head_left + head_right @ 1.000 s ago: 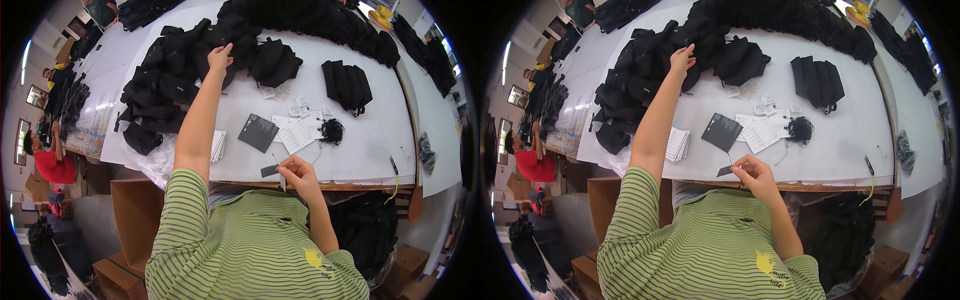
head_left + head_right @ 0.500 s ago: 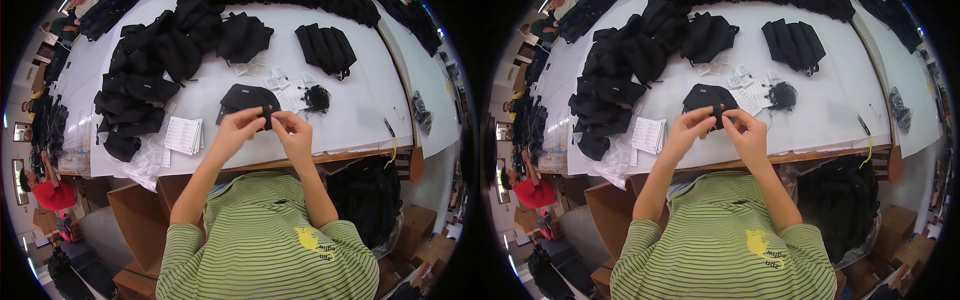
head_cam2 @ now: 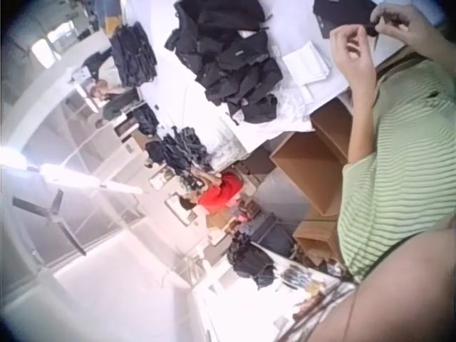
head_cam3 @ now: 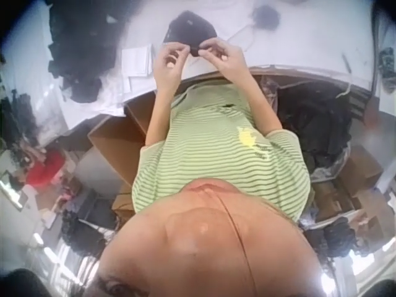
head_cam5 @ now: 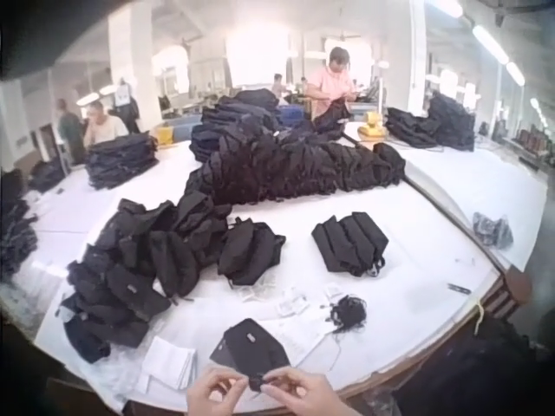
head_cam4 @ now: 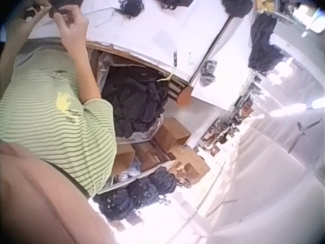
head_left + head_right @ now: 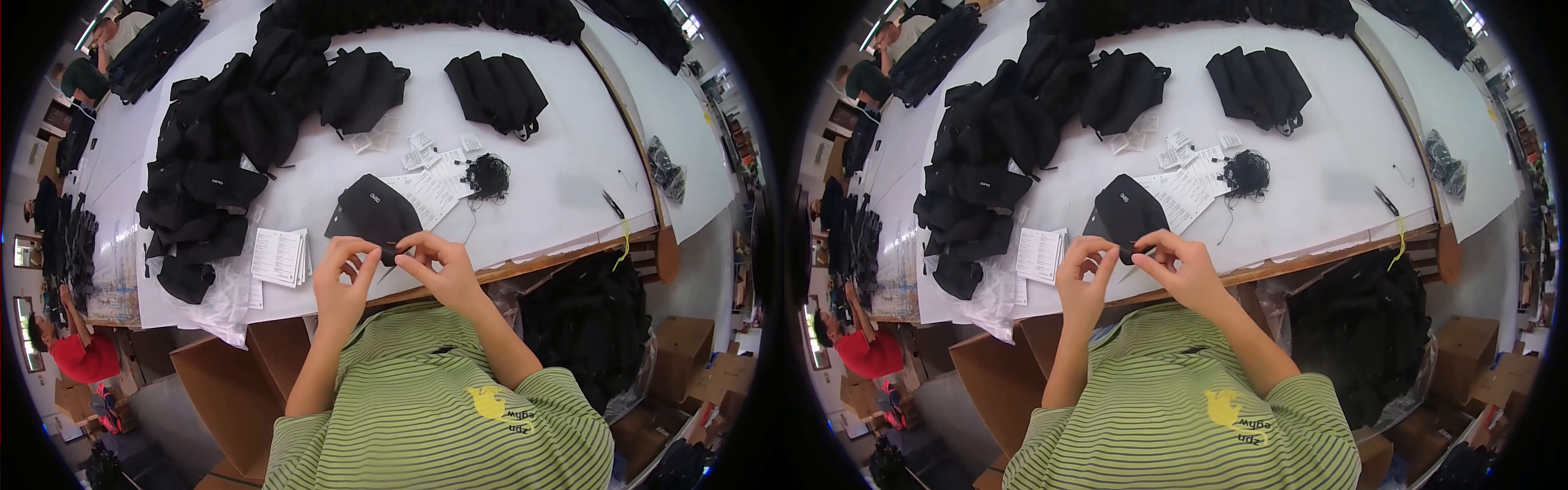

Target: Attaching paper labels and cards to black fabric eyewear pouches at a workstation.

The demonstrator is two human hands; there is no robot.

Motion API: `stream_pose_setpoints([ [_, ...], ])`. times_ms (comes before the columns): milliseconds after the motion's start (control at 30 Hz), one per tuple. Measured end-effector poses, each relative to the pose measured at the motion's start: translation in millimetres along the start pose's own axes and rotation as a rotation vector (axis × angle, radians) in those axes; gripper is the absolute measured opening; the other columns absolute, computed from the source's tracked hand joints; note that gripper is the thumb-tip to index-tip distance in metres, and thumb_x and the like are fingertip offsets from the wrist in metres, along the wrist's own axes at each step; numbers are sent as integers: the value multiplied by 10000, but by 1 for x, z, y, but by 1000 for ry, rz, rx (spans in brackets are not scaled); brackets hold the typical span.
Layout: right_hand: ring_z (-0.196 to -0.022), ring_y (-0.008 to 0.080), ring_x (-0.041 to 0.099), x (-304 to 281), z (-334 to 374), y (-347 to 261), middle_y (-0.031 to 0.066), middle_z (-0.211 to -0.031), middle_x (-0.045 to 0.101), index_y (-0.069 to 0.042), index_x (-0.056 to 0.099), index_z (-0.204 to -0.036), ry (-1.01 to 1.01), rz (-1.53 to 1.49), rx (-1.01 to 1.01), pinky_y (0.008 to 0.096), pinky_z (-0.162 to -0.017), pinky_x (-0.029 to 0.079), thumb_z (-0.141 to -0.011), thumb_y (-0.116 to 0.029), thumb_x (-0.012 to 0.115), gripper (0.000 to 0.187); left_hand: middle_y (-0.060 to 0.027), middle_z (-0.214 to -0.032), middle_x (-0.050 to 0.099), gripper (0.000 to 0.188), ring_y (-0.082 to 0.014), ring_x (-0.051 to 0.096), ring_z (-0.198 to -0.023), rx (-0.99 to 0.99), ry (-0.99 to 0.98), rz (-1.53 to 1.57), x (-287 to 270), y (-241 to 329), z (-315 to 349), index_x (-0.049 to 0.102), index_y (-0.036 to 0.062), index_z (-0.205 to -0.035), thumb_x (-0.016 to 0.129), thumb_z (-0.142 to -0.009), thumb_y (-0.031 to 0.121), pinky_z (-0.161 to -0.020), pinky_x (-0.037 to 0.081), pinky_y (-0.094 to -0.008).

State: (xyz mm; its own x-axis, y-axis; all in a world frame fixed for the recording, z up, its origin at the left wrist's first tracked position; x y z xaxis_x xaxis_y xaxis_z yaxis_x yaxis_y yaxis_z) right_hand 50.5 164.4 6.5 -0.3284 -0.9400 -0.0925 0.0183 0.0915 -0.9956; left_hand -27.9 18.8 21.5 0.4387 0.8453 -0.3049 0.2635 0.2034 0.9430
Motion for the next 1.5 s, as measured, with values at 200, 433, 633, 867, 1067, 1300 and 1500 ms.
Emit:
stream_pose_setpoints([
  [200,-707,57,512,-20,-8,-9,3,-747,562,-53,535,-972,-1,-550,119,199,-621,376,-871,-47,640,146,-28,-786,593,51,-53,481,-693,-210,-13,709,-10,11,3,576,11,-936,595,-904,45,-621,375,-196],
  [433,-448,28,419,-19,-6,-22,168,-832,696,-50,522,-919,35,-566,108,173,-470,390,-882,-39,621,106,88,-648,438,78,12,324,-576,-241,-66,513,2,19,4,633,12,-925,662,-865,53,-529,219,-182],
  [633,-428,13,403,-9,-2,-17,133,-797,697,-24,582,-795,58,-501,148,168,-411,347,-883,-67,638,113,109,-579,350,69,9,258,-528,-184,-23,340,4,24,5,672,17,-884,694,-830,53,-494,171,-191],
  [867,-475,6,448,-7,1,-16,21,-706,666,-10,667,-843,68,-477,198,160,-414,318,-842,-104,714,105,100,-568,341,61,5,248,-514,-124,-26,256,5,23,9,674,21,-854,703,-804,42,-491,171,-195],
  [1067,-490,2,429,-8,3,-18,-5,-705,665,-29,688,-816,114,-323,189,162,-438,292,-813,-120,740,105,97,-567,354,69,6,250,-513,-117,-55,167,2,26,6,674,16,-851,702,-789,25,-486,168,-196],
  [1300,-528,3,418,-6,4,-30,-20,-683,645,-19,676,-781,135,91,-81,169,-496,310,-793,-69,730,75,88,-534,326,63,1,270,-504,-66,-72,67,1,29,4,671,29,-831,708,-783,44,-477,173,-210],
  [1500,-538,28,469,-6,-21,-18,-11,-641,623,-29,651,-768,-79,112,-29,182,-514,346,-821,-117,711,119,22,-593,446,86,-63,348,-486,53,-189,-86,8,25,21,666,46,-839,711,-766,55,-470,278,-234],
])
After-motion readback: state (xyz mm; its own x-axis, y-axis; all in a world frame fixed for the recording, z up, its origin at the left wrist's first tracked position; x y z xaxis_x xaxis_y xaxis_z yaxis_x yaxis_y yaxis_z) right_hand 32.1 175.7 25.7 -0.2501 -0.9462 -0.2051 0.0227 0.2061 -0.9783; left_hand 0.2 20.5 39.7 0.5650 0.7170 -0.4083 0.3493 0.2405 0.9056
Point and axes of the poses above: each hand's wrist, its own z-axis away from the middle knuckle, its own x-axis out of the palm, y = z × x, the point moved 4 cm from there along -z, towards the middle knuckle
